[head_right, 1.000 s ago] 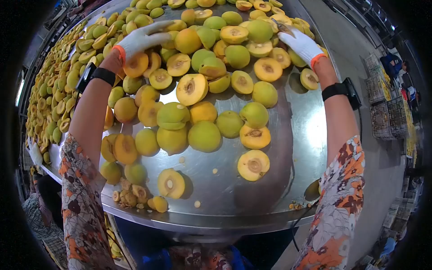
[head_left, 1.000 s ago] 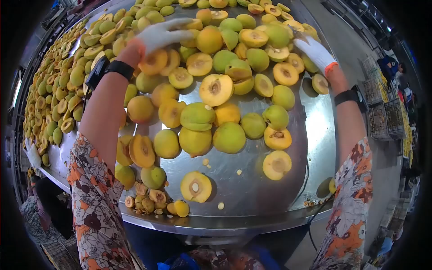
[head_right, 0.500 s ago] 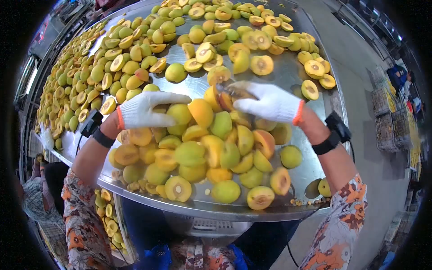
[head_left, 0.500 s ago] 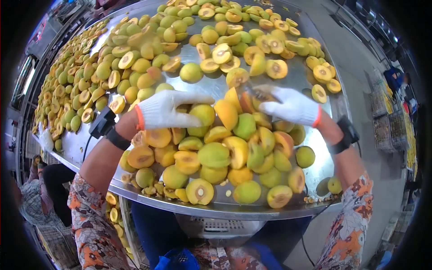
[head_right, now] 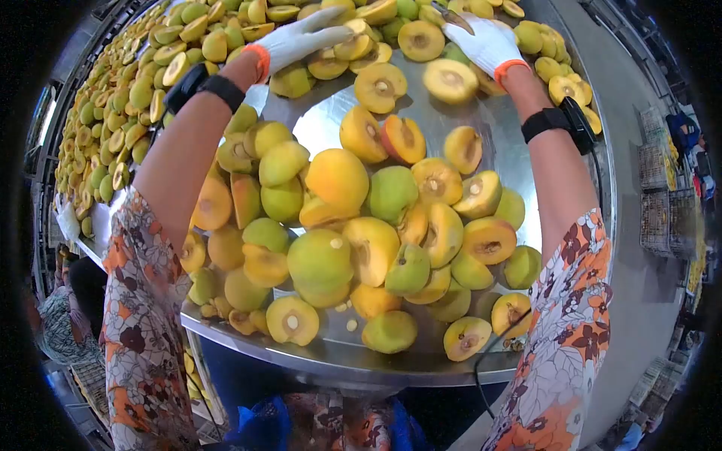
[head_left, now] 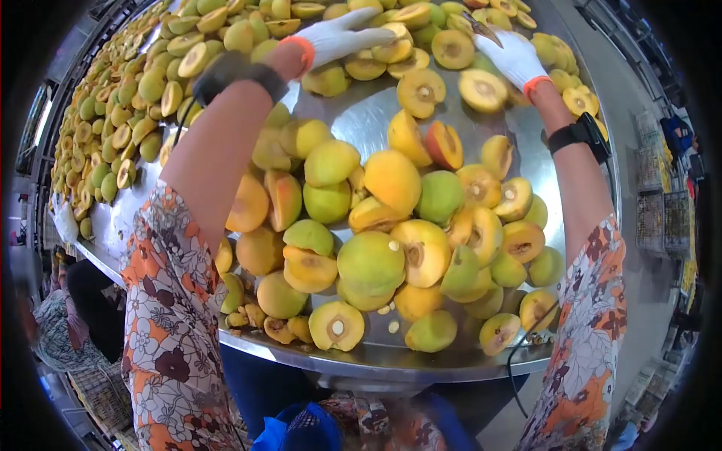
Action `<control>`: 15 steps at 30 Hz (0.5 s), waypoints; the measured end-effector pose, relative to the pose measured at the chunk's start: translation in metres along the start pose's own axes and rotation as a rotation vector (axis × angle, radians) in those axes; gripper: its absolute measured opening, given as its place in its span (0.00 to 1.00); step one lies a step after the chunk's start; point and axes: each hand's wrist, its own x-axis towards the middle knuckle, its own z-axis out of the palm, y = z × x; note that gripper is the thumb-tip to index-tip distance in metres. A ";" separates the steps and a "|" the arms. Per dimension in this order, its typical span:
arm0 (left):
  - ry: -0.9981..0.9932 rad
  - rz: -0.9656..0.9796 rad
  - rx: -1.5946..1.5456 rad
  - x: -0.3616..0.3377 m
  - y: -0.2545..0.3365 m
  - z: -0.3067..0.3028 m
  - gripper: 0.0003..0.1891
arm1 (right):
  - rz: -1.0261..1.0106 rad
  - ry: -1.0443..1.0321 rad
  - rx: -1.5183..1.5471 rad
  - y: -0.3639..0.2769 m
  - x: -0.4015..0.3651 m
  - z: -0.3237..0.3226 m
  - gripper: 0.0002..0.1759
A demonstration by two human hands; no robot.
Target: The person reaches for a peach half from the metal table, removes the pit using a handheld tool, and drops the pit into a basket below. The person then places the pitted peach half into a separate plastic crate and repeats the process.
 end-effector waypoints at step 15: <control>-0.191 0.048 0.130 -0.129 0.031 0.016 0.39 | -0.024 -0.219 0.661 -0.141 -0.115 -0.033 0.36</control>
